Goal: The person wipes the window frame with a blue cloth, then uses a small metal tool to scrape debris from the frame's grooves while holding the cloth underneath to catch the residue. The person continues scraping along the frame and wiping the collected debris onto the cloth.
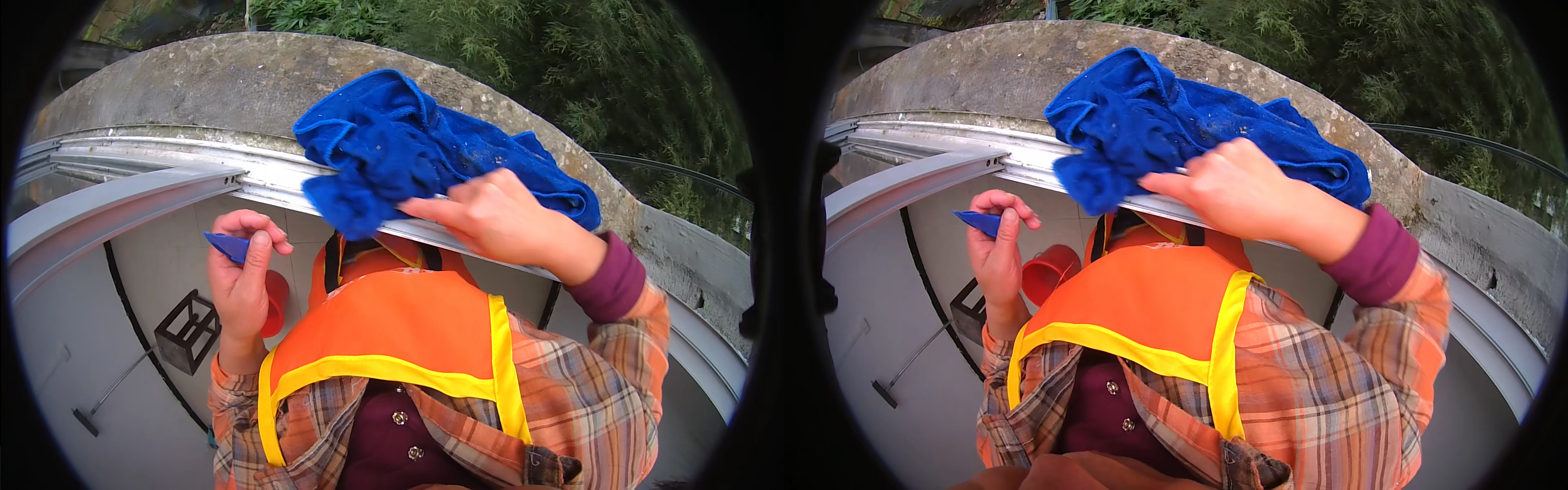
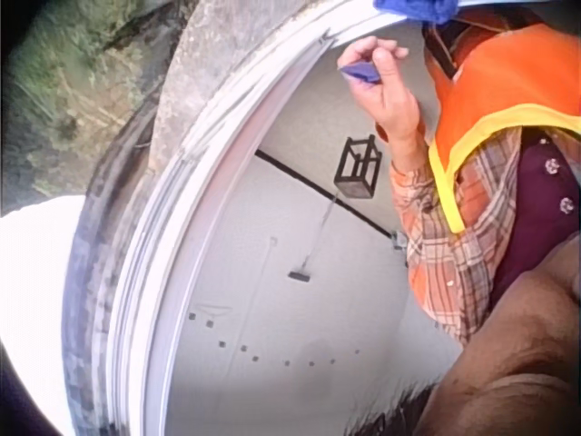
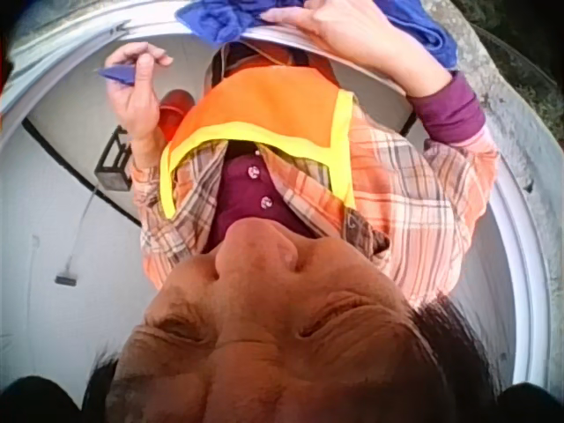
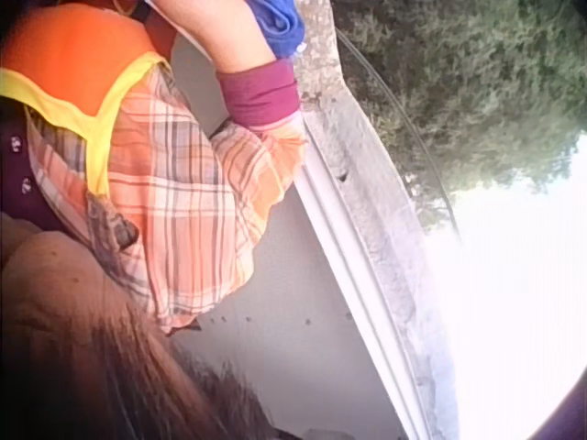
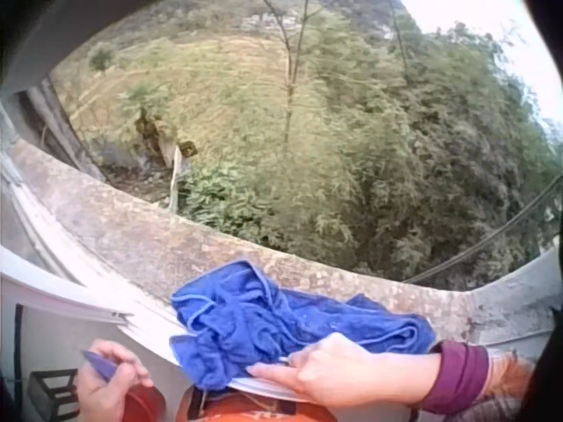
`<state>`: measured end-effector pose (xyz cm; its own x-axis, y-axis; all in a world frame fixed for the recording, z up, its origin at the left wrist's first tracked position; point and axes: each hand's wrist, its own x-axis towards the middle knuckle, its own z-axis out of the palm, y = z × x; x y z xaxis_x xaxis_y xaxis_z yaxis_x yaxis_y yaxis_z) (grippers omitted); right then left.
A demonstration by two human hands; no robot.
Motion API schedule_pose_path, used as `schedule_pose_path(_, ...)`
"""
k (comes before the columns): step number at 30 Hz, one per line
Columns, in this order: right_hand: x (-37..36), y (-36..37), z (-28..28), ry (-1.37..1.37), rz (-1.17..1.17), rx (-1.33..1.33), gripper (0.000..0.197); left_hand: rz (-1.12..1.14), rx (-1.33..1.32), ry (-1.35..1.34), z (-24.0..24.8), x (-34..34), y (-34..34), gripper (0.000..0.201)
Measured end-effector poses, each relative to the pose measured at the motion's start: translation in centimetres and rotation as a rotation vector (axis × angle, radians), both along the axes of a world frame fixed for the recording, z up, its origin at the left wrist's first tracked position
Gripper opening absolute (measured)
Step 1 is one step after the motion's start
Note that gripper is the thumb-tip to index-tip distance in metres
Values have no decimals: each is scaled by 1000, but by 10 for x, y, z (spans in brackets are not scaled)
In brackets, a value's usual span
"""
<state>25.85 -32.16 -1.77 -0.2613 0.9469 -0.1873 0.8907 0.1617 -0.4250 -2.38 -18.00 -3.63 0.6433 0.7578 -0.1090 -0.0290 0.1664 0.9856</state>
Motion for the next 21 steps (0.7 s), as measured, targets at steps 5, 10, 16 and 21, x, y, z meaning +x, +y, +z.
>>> schedule_pose_path(5, -34, 81, -27, 207, 48, 143, 45, -38, 226, 72, 20, 19, 2, 11)
schedule_pose_path(10, 10, -3, 4, 46, -2, -129, 39, -226, 318, 89, 21, 42, -4, 9)
schedule_pose_path(16, 33, -90, 41, -138, -136, -174, 43, -494, 411, 184, 9, 75, -20, 11)
schedule_pose_path(21, 40, -122, 53, -239, -193, -203, 37, -551, 441, 171, 15, 97, -29, 10)
